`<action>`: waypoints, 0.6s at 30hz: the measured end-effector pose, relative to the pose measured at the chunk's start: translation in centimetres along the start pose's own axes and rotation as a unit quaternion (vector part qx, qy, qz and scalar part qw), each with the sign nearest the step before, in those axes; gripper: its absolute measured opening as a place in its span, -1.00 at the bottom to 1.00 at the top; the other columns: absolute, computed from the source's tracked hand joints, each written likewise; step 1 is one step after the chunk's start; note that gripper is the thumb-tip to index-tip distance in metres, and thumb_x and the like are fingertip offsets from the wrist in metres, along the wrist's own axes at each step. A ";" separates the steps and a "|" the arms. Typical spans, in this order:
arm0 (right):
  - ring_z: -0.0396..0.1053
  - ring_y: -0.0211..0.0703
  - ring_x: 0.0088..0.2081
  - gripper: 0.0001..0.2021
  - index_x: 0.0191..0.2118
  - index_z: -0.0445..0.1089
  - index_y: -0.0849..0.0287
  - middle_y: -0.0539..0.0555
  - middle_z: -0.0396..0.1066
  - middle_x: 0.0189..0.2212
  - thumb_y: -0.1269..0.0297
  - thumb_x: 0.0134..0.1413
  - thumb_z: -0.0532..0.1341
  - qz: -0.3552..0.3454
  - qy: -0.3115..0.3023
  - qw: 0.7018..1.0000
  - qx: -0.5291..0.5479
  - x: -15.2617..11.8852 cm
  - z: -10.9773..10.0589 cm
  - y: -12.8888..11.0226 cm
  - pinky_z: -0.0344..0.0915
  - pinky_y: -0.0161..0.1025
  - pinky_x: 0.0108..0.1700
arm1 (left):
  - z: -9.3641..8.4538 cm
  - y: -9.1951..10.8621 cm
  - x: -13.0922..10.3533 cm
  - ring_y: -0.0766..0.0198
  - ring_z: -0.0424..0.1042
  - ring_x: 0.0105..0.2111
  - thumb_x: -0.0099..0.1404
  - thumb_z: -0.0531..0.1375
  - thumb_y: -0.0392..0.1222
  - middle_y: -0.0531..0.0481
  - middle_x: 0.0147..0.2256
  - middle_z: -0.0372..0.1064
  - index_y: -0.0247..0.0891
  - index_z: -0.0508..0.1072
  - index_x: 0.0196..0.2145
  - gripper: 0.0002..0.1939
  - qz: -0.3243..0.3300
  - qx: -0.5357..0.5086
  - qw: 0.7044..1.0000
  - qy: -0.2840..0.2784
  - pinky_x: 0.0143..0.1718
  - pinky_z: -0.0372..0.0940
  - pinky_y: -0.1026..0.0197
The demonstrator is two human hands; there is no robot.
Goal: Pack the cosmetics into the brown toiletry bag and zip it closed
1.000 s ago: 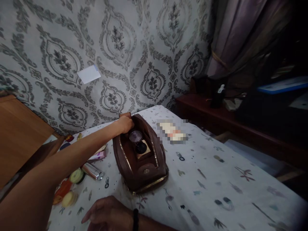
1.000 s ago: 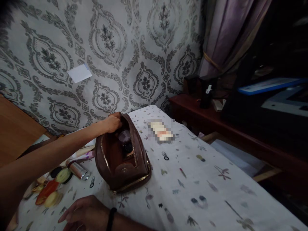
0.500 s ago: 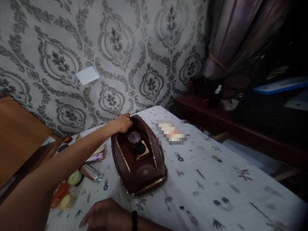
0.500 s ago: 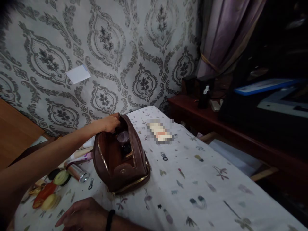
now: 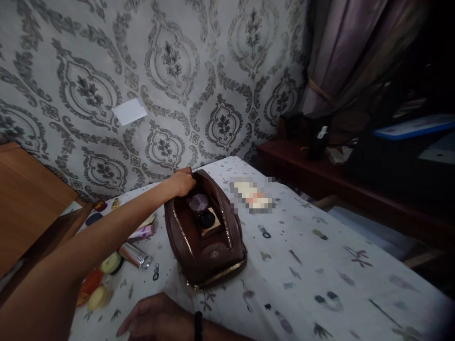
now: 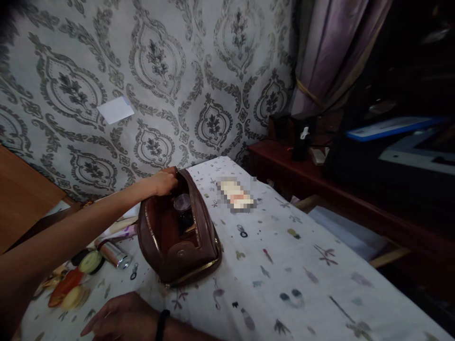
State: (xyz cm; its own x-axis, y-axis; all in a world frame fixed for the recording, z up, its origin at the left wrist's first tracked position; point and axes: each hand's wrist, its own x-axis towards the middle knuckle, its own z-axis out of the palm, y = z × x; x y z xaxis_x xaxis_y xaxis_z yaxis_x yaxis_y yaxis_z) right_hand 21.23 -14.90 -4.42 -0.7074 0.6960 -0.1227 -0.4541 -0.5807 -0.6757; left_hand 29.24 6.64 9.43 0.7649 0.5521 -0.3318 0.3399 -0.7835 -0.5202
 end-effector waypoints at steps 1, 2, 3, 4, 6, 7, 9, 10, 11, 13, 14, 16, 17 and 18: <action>0.28 -0.35 -0.61 -0.62 -0.44 0.42 0.24 -0.04 0.38 -0.64 0.13 -0.51 0.31 0.002 0.003 1.000 -0.001 -0.1 0.1 -0.1 0.07 -0.39 -0.51 | 0.0 0.0 0.0 0.03 0.51 -0.17 0.19 0.19 -0.35 -0.25 -0.14 0.55 -0.32 0.58 -0.16 -0.74 0.000 0.000 1.000 -0.002 -0.28 0.33 0.19; 0.28 -0.35 -0.61 -0.63 -0.44 0.41 0.24 -0.04 0.37 -0.64 0.13 -0.51 0.30 0.004 0.006 1.000 -0.003 -0.2 0.2 -0.2 0.08 -0.39 -0.50 | 0.0 0.0 0.1 0.03 0.51 -0.16 0.18 0.19 -0.35 -0.25 -0.13 0.55 -0.32 0.57 -0.16 -0.73 -0.001 0.000 1.000 -0.005 -0.28 0.33 0.19; 0.29 -0.35 -0.61 -0.63 -0.44 0.41 0.24 -0.04 0.37 -0.64 0.14 -0.51 0.30 0.006 0.008 1.000 -0.004 -0.3 0.3 -0.3 0.08 -0.39 -0.50 | 0.0 -0.1 0.1 0.02 0.51 -0.16 0.17 0.20 -0.35 -0.26 -0.13 0.54 -0.32 0.57 -0.15 -0.72 -0.001 -0.001 1.000 -0.007 -0.28 0.33 0.18; 0.29 -0.35 -0.61 -0.64 -0.44 0.41 0.24 -0.04 0.37 -0.64 0.14 -0.51 0.29 0.007 0.011 1.000 -0.006 -0.4 0.3 -0.4 0.09 -0.39 -0.49 | 0.0 -0.1 0.1 0.02 0.51 -0.16 0.16 0.21 -0.34 -0.25 -0.14 0.55 -0.32 0.57 -0.15 -0.71 -0.002 -0.003 1.000 -0.009 -0.27 0.33 0.18; 0.29 -0.35 -0.60 -0.65 -0.44 0.41 0.23 -0.05 0.37 -0.64 0.15 -0.50 0.29 0.005 0.015 1.000 -0.009 -0.5 0.4 -0.6 0.09 -0.39 -0.49 | 0.1 -0.2 0.2 0.02 0.51 -0.17 0.12 0.24 -0.34 -0.24 -0.15 0.55 -0.32 0.58 -0.15 -0.70 -0.002 -0.008 1.000 -0.010 -0.25 0.34 0.18; 0.29 -0.35 -0.60 -0.66 -0.45 0.40 0.23 -0.05 0.37 -0.64 0.15 -0.49 0.29 0.004 0.014 1.000 -0.011 -0.6 0.4 -0.6 0.09 -0.39 -0.48 | 0.1 -0.2 0.2 0.02 0.51 -0.17 0.11 0.25 -0.34 -0.24 -0.16 0.55 -0.32 0.58 -0.16 -0.70 -0.002 -0.010 1.000 -0.010 -0.24 0.34 0.18; 0.30 -0.34 -0.59 -0.66 -0.45 0.40 0.23 -0.04 0.37 -0.64 0.14 -0.48 0.30 0.000 0.009 1.000 -0.015 -0.6 0.3 -0.6 0.09 -0.39 -0.48 | 0.0 -0.2 0.2 0.02 0.50 -0.16 0.09 0.26 -0.34 -0.24 -0.16 0.55 -0.33 0.59 -0.18 -0.71 0.001 -0.017 1.000 -0.008 -0.21 0.34 0.17; 0.31 -0.34 -0.58 -0.65 -0.44 0.40 0.23 -0.04 0.37 -0.63 0.14 -0.48 0.31 -0.002 0.006 1.000 -0.015 -0.5 0.3 -0.5 0.09 -0.39 -0.47 | 0.0 -0.3 0.2 0.01 0.50 -0.16 0.08 0.26 -0.35 -0.25 -0.16 0.55 -0.34 0.59 -0.20 -0.72 0.002 -0.020 1.000 -0.008 -0.19 0.34 0.16; 0.31 -0.33 -0.57 -0.64 -0.44 0.40 0.23 -0.04 0.38 -0.63 0.12 -0.48 0.32 -0.003 0.002 1.000 -0.015 -0.5 0.2 -0.4 0.09 -0.38 -0.47 | -0.1 -0.3 0.1 0.00 0.50 -0.16 0.07 0.27 -0.35 -0.26 -0.17 0.54 -0.36 0.59 -0.21 -0.72 0.002 -0.024 1.000 -0.007 -0.18 0.34 0.16; 0.32 -0.32 -0.56 -0.61 -0.43 0.41 0.24 -0.03 0.39 -0.62 0.09 -0.49 0.34 -0.005 -0.003 1.000 -0.013 -0.2 -0.1 -0.1 0.09 -0.38 -0.46 | -0.3 -0.4 0.1 -0.01 0.49 -0.15 0.04 0.29 -0.35 -0.27 -0.19 0.54 -0.37 0.59 -0.23 -0.73 0.003 -0.032 0.999 -0.005 -0.17 0.34 0.16; 0.33 -0.32 -0.56 -0.59 -0.43 0.41 0.24 -0.03 0.39 -0.62 0.08 -0.50 0.36 -0.006 -0.004 1.000 -0.012 -0.1 -0.2 0.1 0.09 -0.38 -0.46 | -0.4 -0.5 0.1 -0.01 0.49 -0.14 0.03 0.32 -0.33 -0.26 -0.20 0.54 -0.38 0.59 -0.23 -0.72 0.003 -0.036 0.999 -0.004 -0.17 0.34 0.17; 0.34 -0.32 -0.54 -0.55 -0.43 0.42 0.25 -0.01 0.40 -0.61 0.04 -0.52 0.39 -0.009 -0.007 1.000 -0.011 0.1 -0.4 0.3 0.10 -0.37 -0.45 | -0.6 -0.7 0.2 -0.01 0.48 -0.14 -0.01 0.35 -0.29 -0.27 -0.18 0.52 -0.38 0.59 -0.23 -0.68 0.003 -0.045 0.999 -0.003 -0.20 0.35 0.19; 0.35 -0.32 -0.53 -0.53 -0.42 0.42 0.25 -0.01 0.41 -0.60 0.03 -0.53 0.40 -0.012 -0.009 1.000 -0.011 0.1 -0.5 0.4 0.11 -0.37 -0.44 | -0.8 -0.9 0.2 0.01 0.48 -0.16 -0.01 0.36 -0.27 -0.26 -0.16 0.51 -0.38 0.59 -0.23 -0.68 0.004 -0.050 0.999 -0.003 -0.22 0.35 0.20; 0.35 -0.31 -0.52 -0.52 -0.41 0.43 0.26 0.00 0.42 -0.59 0.02 -0.53 0.41 -0.014 -0.011 1.000 -0.010 0.1 -0.5 0.4 0.12 -0.36 -0.43 | -0.9 -1.0 0.2 0.04 0.49 -0.18 0.01 0.35 -0.25 -0.25 -0.15 0.50 -0.36 0.59 -0.22 -0.69 0.007 -0.056 0.998 -0.004 -0.25 0.34 0.22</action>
State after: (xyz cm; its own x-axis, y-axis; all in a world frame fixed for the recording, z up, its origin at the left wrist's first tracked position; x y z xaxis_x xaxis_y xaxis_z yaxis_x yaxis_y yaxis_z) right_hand 21.24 -14.84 -5.04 -0.7061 0.7026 -0.0886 -0.4631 -0.5527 -0.6929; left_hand 29.52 7.30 10.62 0.7664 0.5421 -0.3447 0.3883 -0.8184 -0.4237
